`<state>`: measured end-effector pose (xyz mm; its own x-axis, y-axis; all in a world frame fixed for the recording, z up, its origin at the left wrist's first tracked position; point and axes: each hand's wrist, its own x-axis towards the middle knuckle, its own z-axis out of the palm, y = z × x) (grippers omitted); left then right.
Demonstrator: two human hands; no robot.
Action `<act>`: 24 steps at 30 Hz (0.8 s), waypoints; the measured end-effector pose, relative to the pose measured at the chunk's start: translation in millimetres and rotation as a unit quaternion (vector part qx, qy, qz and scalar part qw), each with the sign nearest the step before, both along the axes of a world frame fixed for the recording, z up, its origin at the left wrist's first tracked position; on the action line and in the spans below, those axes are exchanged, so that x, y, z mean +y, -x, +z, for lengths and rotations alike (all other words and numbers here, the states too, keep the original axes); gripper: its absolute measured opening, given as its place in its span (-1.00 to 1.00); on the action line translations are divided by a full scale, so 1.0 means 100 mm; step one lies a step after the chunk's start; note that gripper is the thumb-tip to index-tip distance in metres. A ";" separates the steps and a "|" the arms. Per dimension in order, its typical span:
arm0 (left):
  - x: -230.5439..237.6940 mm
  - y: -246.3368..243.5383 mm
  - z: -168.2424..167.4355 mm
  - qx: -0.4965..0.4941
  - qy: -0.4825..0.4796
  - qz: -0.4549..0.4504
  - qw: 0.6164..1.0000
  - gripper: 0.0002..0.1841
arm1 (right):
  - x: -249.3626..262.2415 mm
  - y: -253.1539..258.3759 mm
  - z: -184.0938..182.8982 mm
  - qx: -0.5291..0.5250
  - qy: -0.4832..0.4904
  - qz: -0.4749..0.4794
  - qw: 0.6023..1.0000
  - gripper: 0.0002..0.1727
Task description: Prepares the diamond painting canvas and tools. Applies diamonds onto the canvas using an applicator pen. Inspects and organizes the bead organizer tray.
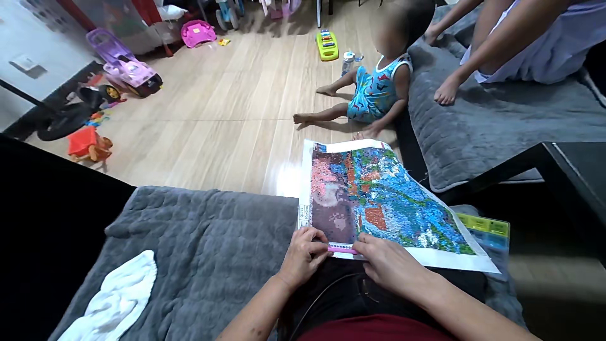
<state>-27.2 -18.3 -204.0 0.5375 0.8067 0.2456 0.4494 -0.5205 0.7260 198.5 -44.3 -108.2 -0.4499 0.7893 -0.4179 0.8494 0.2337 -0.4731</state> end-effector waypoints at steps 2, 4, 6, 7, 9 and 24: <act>0.01 0.00 0.00 0.002 0.004 -0.003 1.000 -0.84 | -0.01 -0.01 0.00 -0.014 -0.007 0.001 1.000 -0.75; 0.01 0.00 -0.01 -0.001 0.002 -0.002 1.000 -0.85 | -0.03 -0.04 -0.01 -0.029 -0.023 -0.001 0.999 -0.74; 0.01 0.00 -0.01 -0.003 -0.002 -0.001 1.000 -0.85 | -0.07 -0.06 -0.07 -0.028 -0.072 -0.004 0.997 -0.78; 0.01 0.00 -0.01 -0.003 -0.003 0.001 1.000 -0.85 | -0.10 -0.08 -0.11 -0.022 -0.112 -0.007 0.993 -0.82; 0.00 0.00 -0.01 -0.002 -0.006 0.003 1.000 -0.85 | -0.14 -0.09 -0.25 -0.004 -0.213 -0.009 0.977 -0.92; -0.12 -0.09 -0.02 0.060 -0.217 0.029 0.974 -0.75 | -0.18 -0.12 -0.47 0.058 -0.324 -0.037 0.944 -0.97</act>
<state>-18.1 -30.1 -205.5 0.5403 0.6702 0.5087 0.5545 -0.7384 0.3838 210.4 -61.9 -155.0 -0.3970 0.8930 0.2122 0.8258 0.4484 -0.3421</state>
